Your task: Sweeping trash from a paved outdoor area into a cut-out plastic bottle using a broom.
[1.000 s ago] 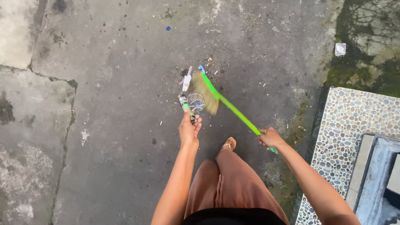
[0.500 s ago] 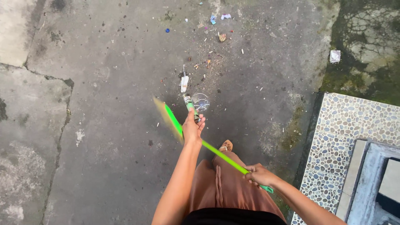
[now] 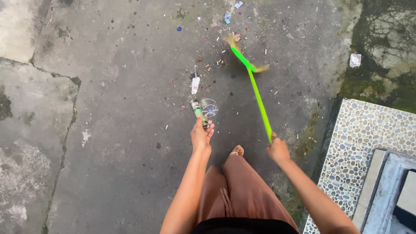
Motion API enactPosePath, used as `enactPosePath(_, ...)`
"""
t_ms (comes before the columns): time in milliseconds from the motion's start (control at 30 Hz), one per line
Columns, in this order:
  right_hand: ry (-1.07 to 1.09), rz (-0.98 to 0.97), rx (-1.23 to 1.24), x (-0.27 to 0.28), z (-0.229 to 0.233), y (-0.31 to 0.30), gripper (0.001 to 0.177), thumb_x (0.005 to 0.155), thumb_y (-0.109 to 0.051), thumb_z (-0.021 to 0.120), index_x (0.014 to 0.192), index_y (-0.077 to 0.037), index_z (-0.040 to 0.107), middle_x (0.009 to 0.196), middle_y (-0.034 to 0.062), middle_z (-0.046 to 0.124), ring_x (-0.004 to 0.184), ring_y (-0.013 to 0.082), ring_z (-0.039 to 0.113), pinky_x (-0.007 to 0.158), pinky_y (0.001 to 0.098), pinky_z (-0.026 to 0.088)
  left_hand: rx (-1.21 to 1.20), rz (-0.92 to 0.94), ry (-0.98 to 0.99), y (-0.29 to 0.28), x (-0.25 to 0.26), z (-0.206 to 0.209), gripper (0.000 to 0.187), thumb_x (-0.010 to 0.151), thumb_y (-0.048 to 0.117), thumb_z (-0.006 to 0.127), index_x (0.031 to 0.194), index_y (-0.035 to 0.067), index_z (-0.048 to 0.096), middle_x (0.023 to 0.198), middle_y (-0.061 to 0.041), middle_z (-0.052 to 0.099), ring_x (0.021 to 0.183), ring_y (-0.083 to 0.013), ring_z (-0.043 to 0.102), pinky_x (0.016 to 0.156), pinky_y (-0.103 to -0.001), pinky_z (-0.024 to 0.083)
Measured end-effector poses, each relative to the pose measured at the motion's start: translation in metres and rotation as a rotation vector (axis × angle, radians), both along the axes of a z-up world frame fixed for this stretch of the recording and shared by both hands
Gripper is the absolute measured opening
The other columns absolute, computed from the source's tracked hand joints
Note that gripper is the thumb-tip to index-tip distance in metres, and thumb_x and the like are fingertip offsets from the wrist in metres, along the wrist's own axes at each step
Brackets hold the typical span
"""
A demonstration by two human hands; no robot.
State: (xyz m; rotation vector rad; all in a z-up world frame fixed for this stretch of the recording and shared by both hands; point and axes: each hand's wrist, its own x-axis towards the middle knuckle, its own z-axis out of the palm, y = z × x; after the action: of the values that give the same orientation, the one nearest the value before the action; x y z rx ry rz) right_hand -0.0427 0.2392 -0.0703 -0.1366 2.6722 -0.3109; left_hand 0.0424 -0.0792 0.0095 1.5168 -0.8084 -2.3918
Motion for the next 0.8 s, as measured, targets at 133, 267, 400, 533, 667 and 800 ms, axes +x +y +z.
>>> enactPosePath(133,-0.16,-0.049,-0.096,0.064,-0.014,-0.025,0.053,0.089,-0.015,0.068,0.14,-0.005,0.054,0.088,0.0293,0.074,0.082,0.0409,0.075,0.076,0.0495,0.062,0.01,0.004,0.036,0.003,0.003,-0.004,0.04,0.097,0.048,0.063,0.11,0.01,0.068,0.087,-0.001,0.069,0.075,-0.0105,0.065,0.069,-0.025,0.052)
enactPosePath(267,-0.306,0.106,-0.507,0.117,-0.003,-0.05,0.056,0.082,-0.007,0.064,0.137,-0.008,0.062,0.084,0.0192,0.069,0.066,0.0255,0.068,0.057,0.0383,0.058,0.019,-0.005,0.014,0.003,-0.002,-0.009,0.039,0.097,0.047,0.063,0.109,0.011,0.068,0.086,-0.002,0.07,0.075,-0.0109,0.066,0.068,-0.025,0.052)
enactPosePath(400,-0.967,-0.047,-0.417,0.14,-0.007,-0.069,0.04,0.086,-0.015,0.069,0.127,-0.012,0.07,0.069,0.0017,0.061,0.05,0.0108,0.054,0.039,0.0282,0.047,0.035,0.002,0.011,0.002,-0.006,-0.001,0.037,0.096,0.046,0.064,0.109,0.012,0.068,0.087,-0.001,0.07,0.074,-0.0106,0.066,0.068,-0.025,0.052)
enactPosePath(533,-1.108,0.023,-0.368,0.104,-0.096,-0.069,0.035,0.088,-0.017,0.071,0.121,-0.007,0.072,0.073,-0.0008,0.064,0.055,0.0083,0.058,0.041,0.027,0.049,0.035,-0.014,-0.002,-0.002,-0.004,0.003,0.037,0.096,0.047,0.063,0.108,0.012,0.069,0.086,0.0,0.07,0.074,-0.0104,0.066,0.068,-0.025,0.052)
enactPosePath(667,-0.984,-0.117,-0.366,0.018,-0.079,-0.057,0.02,0.086,-0.013,0.073,0.105,-0.006,0.074,0.074,0.0044,0.068,0.058,0.0113,0.061,0.043,0.0282,0.049,0.023,0.004,0.004,-0.01,0.003,-0.001,0.037,0.097,0.046,0.064,0.109,0.012,0.067,0.087,-0.002,0.07,0.075,-0.0113,0.066,0.069,-0.026,0.052)
enactPosePath(800,-0.632,-0.367,-0.489,-0.081,-0.062,-0.041,0.015,0.085,-0.006,0.069,0.097,-0.001,0.078,0.068,0.0065,0.068,0.05,0.0121,0.056,0.04,0.0276,0.045,0.032,0.033,0.008,-0.017,0.017,-0.006,0.038,0.097,0.047,0.064,0.11,0.011,0.067,0.089,-0.002,0.07,0.077,-0.0107,0.066,0.07,-0.025,0.052)
